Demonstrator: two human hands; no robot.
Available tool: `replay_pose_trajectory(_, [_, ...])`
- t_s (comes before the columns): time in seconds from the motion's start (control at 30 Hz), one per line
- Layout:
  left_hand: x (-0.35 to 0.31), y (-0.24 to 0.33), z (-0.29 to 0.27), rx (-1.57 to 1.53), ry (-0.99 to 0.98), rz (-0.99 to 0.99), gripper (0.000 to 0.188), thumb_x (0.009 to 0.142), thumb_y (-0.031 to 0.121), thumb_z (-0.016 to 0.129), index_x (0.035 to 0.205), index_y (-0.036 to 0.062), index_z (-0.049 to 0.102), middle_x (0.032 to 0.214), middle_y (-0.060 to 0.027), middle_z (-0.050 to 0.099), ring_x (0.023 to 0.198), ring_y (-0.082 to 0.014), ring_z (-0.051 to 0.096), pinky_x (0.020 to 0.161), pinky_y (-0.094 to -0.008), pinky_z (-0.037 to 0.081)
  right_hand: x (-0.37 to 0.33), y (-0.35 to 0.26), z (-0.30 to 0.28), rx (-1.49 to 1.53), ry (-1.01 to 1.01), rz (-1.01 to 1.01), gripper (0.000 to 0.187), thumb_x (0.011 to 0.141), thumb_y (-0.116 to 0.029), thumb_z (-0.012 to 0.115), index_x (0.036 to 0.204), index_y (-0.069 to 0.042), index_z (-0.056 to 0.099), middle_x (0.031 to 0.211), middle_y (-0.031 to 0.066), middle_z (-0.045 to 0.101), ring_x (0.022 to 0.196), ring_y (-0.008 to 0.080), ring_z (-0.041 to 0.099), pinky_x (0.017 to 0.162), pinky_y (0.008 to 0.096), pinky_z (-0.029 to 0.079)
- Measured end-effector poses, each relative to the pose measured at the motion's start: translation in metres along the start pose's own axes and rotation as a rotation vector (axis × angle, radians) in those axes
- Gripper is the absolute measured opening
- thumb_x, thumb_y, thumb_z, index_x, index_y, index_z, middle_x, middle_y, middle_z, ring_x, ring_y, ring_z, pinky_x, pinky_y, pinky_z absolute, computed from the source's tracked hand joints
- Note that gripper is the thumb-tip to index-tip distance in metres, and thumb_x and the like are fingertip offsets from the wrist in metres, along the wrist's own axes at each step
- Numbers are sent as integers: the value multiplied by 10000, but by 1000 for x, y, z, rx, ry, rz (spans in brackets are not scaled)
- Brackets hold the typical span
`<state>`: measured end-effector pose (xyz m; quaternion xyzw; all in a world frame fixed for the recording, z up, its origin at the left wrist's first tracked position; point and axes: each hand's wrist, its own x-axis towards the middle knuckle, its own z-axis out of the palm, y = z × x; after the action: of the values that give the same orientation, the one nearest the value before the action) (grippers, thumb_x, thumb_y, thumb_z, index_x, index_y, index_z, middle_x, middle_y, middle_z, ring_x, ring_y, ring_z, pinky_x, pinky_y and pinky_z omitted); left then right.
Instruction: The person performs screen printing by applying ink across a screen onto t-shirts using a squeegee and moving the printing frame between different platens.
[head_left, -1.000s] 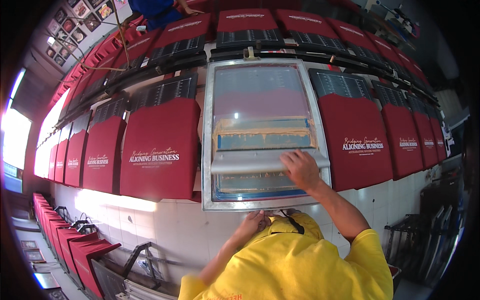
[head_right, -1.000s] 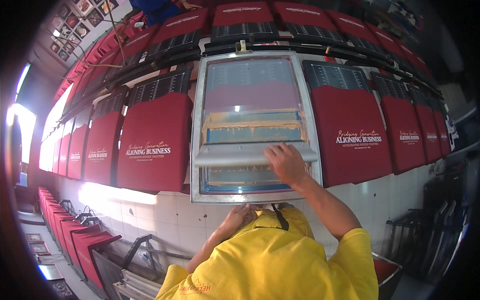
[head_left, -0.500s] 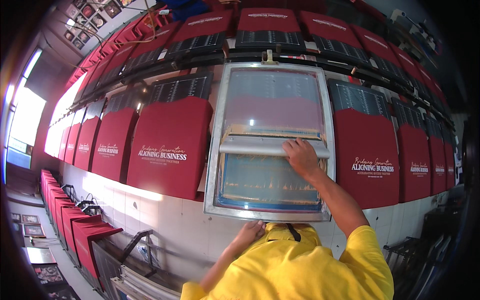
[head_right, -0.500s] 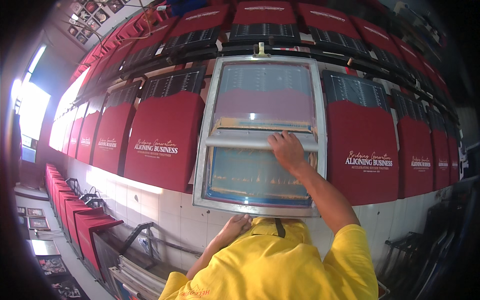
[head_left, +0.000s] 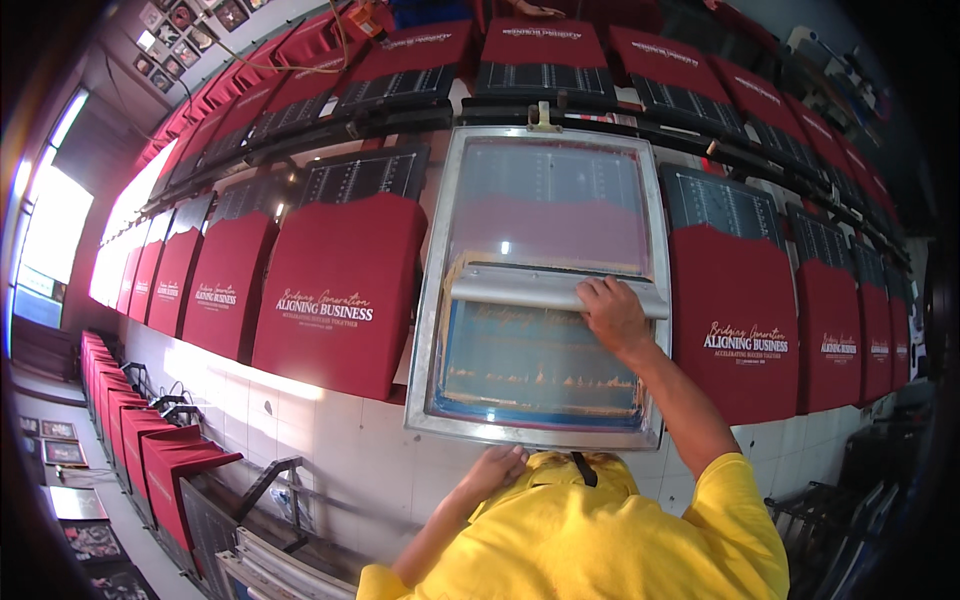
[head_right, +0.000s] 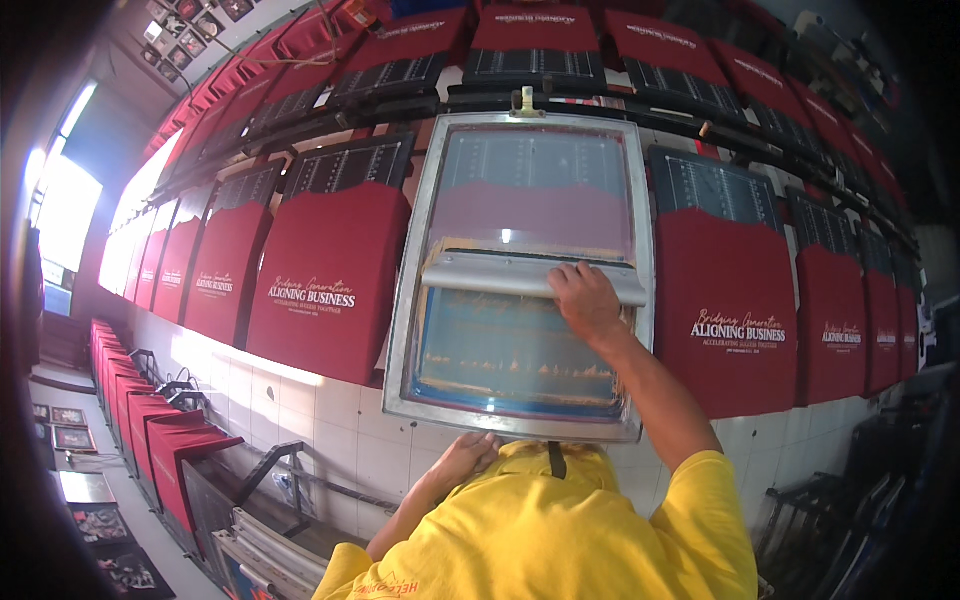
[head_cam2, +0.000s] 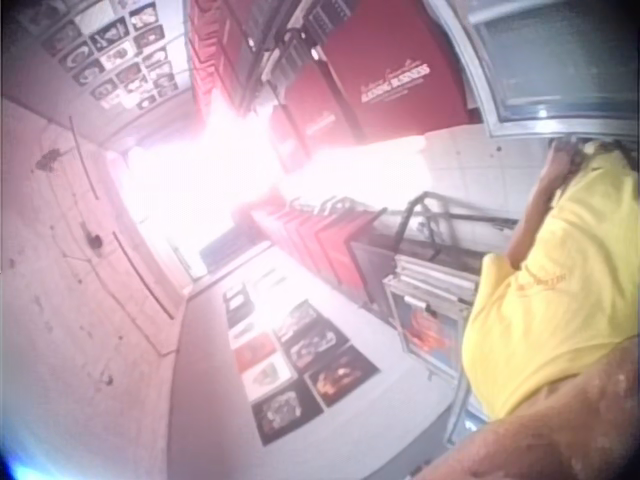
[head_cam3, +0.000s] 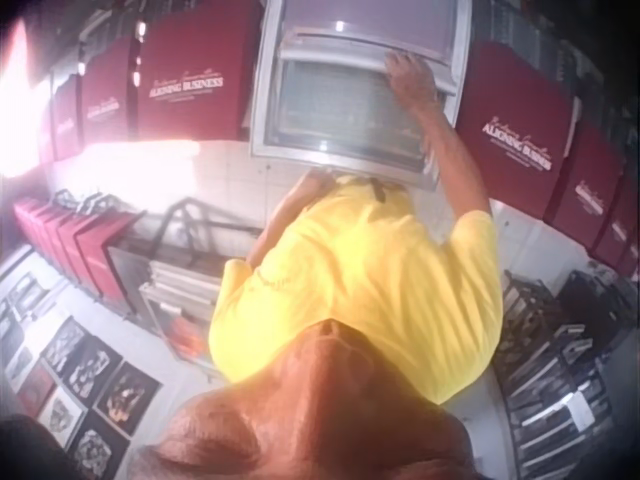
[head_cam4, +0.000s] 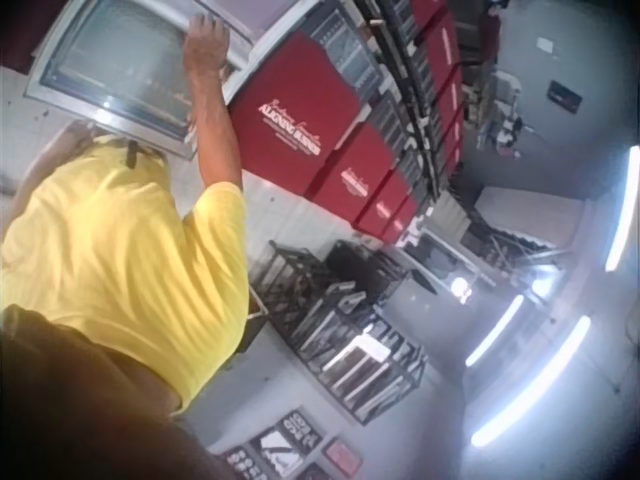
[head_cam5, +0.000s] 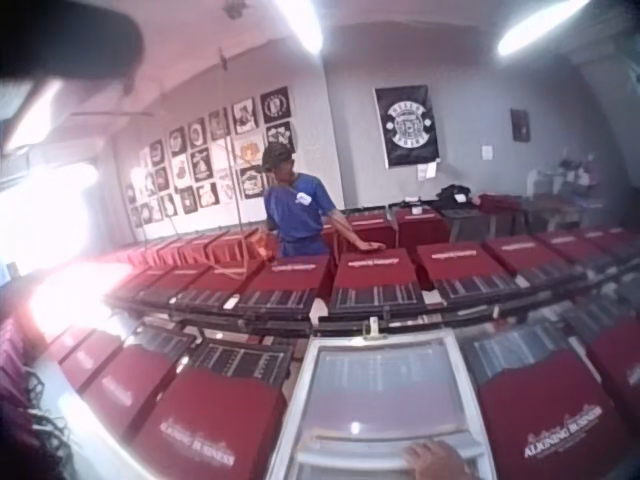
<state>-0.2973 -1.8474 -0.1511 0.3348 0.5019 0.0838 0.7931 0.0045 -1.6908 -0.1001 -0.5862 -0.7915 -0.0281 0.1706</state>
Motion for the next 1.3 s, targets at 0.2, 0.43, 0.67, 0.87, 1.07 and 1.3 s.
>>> replay_pose_trajectory(0.2, [7,-3,-8,-17,-44,-22,323,1052,307,437,898,76,601,664,60,436,556,-45,357,516,-207,280,34,11,-14,109,-175,152,336,631,-175,785,905,-18,672,857,145,683,846,320,660,758,417,523])
replay_pose_trajectory(0.43, [3,6,-12,37,-131,59,323,1053,307,433,905,73,600,647,46,450,544,-63,361,504,-218,279,61,53,-17,588,-604,395,396,580,-238,765,906,-16,730,800,179,701,729,274,683,687,368,519])
replay_pose_trajectory(0.67, [0,8,-11,6,-143,44,323,1059,290,412,885,72,574,622,40,416,520,-79,326,482,-239,247,-35,-57,-48,261,-459,203,361,626,-213,737,925,-26,658,801,154,666,746,315,649,695,429,522])
replay_pose_trajectory(0.87, [-10,13,-19,343,-132,377,237,1018,219,495,1063,29,629,648,-37,541,582,-143,534,533,-266,417,-113,-123,-32,-70,-193,16,328,725,-179,720,1003,-62,591,966,76,611,923,268,608,735,366,537])
replay_pose_trajectory(1.07, [-82,134,-29,1515,523,1008,451,676,12,666,1126,36,658,1204,-166,584,1184,-346,518,965,-455,424,-112,-122,-33,-74,-185,70,274,763,-134,678,1010,-55,589,985,77,614,934,270,613,782,358,539])
replay_pose_trajectory(1.3, [-15,121,-82,1611,362,944,290,664,-27,625,951,-11,589,1053,-165,591,1022,-340,603,821,-415,514,-150,-95,-56,-123,-138,184,287,714,-36,648,994,-50,589,1011,96,598,955,290,586,856,414,496])
